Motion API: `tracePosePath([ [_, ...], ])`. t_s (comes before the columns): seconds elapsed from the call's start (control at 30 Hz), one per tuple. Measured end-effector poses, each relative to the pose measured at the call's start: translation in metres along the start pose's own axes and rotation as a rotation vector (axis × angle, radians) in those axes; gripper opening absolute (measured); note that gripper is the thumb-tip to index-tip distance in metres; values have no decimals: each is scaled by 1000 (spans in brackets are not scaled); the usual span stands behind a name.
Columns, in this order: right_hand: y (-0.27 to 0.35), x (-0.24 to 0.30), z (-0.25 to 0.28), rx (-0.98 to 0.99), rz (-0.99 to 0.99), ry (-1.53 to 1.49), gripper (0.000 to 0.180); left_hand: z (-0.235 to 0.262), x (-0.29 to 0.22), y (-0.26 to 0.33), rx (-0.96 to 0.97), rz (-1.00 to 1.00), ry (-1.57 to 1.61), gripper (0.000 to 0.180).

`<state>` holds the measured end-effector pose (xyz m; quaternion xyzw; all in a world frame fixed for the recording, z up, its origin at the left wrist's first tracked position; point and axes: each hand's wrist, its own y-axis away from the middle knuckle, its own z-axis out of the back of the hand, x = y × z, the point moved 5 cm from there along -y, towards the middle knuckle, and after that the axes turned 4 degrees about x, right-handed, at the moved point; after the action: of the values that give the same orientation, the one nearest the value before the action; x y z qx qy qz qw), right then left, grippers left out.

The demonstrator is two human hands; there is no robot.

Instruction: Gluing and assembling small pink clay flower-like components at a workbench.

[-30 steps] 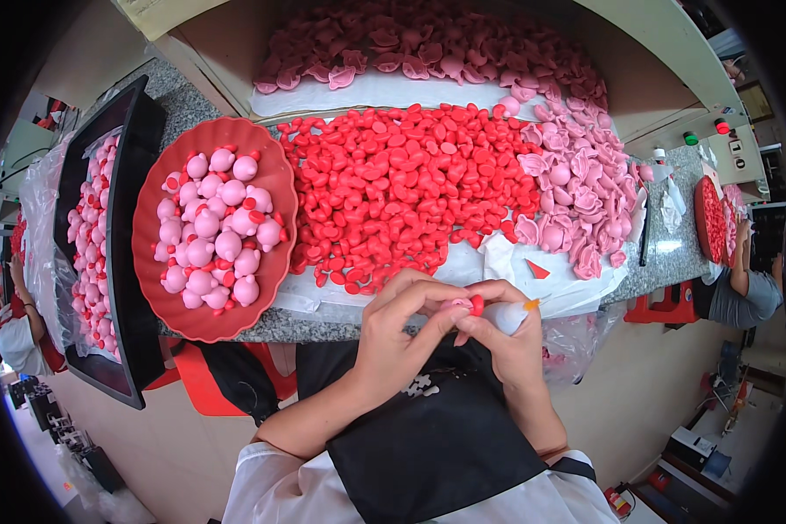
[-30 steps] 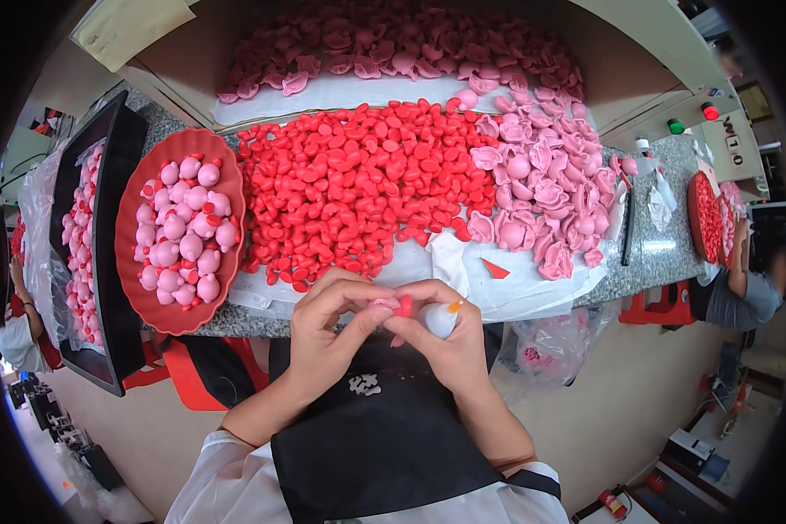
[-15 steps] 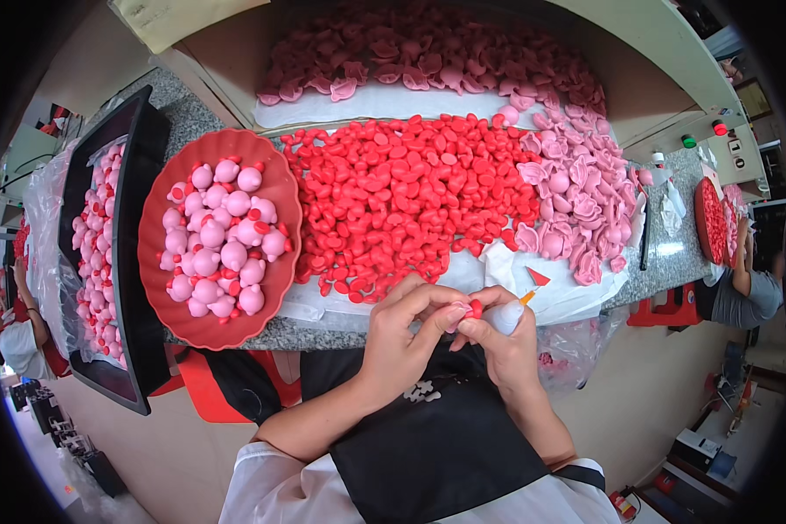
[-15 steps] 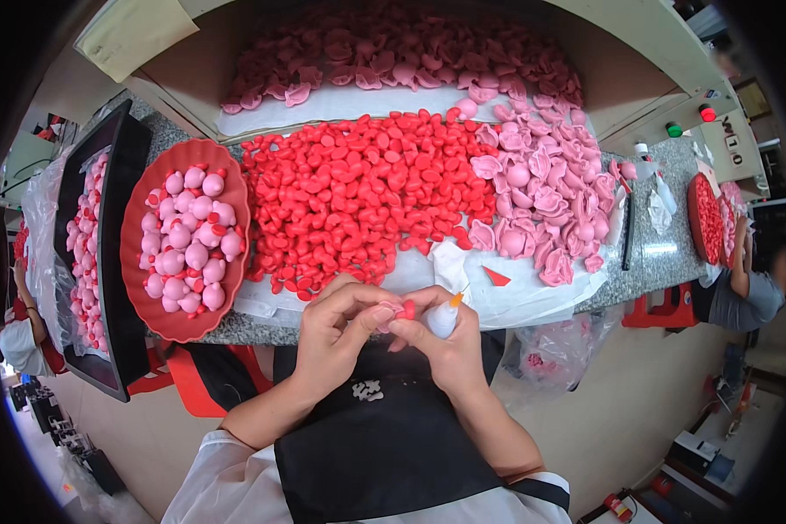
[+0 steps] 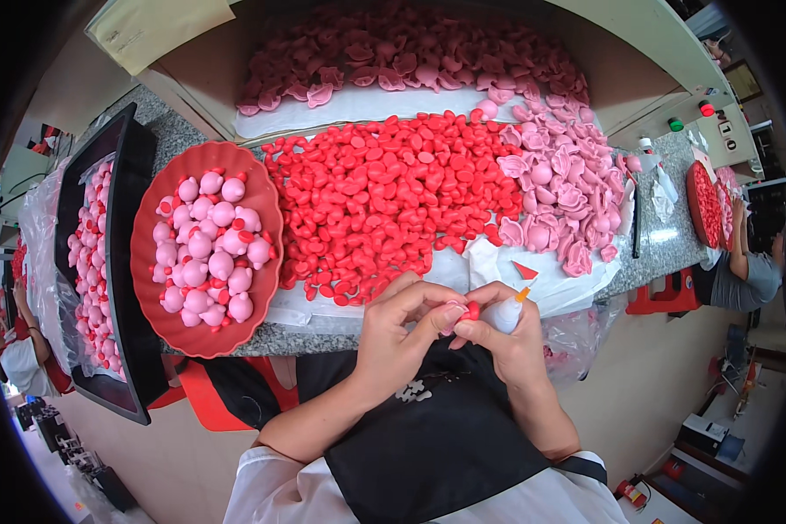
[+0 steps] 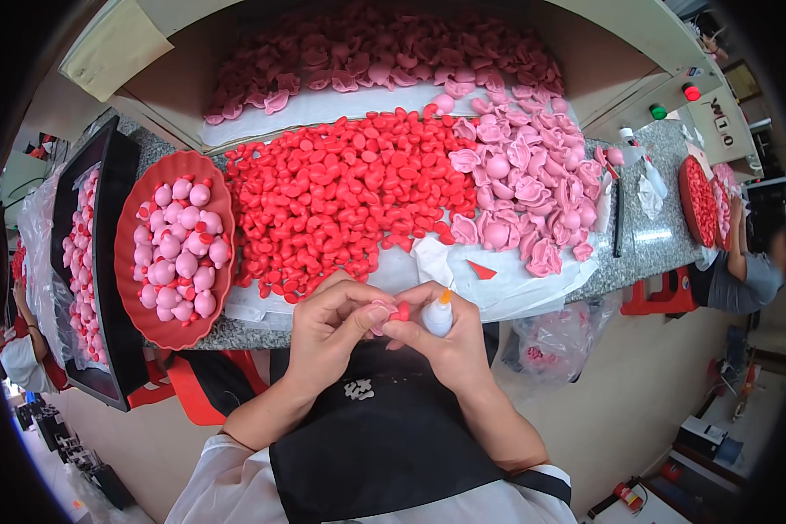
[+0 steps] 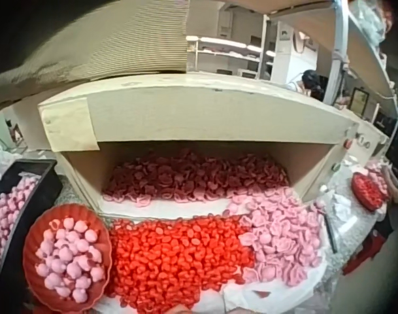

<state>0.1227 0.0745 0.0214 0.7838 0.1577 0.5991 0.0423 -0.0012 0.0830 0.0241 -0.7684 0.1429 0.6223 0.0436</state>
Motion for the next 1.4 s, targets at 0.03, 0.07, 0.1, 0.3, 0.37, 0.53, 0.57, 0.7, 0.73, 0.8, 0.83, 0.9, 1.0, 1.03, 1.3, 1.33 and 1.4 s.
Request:
tracePosePath([
  [0.03,-2,-4,4,-2,-12,-39,21,-2,2,-2,3,1,1,9],
  [0.07,-3,-6,8,-4,-24,-78,21,-4,6,-5,12,28,37,9],
  [0.1,-5,-6,11,-7,-24,-77,21,-5,10,-8,20,53,73,10],
  [0.3,-6,-9,29,-24,-76,-232,17,-11,9,-18,94,91,210,24],
  [0.37,-4,-5,26,20,-103,-370,18,-8,5,-19,172,-141,24,27],
  [0.53,1,5,10,124,-153,-523,16,-14,-4,-15,294,-583,-181,35],
  [0.57,2,6,7,134,-171,-566,16,-16,-6,-15,296,-585,-183,35],
  [0.7,5,7,-2,134,-170,-643,16,-13,-12,-14,284,-653,-166,38],
  [0.73,7,5,-3,123,-185,-642,18,-13,-11,-12,304,-679,-180,39],
  [0.8,8,5,-10,115,-203,-640,20,-13,-8,-9,262,-558,20,40],
  [0.83,7,9,-12,87,-141,-547,25,-11,-3,-9,220,-434,219,42],
  [0.9,7,13,-11,22,-31,-426,35,-8,5,-6,202,-298,453,43],
  [1.0,9,24,7,-24,186,-266,44,1,13,-2,214,-72,755,44],
  [1.03,11,30,13,-38,293,-123,45,1,17,-2,245,-22,842,44],
  [1.3,27,55,18,-194,411,112,34,-4,32,6,328,158,1060,44],
  [1.33,26,58,21,-117,526,63,31,-7,32,6,331,160,1063,44],
  [1.4,25,64,21,-135,593,-56,33,-13,30,6,366,150,1041,44],
])
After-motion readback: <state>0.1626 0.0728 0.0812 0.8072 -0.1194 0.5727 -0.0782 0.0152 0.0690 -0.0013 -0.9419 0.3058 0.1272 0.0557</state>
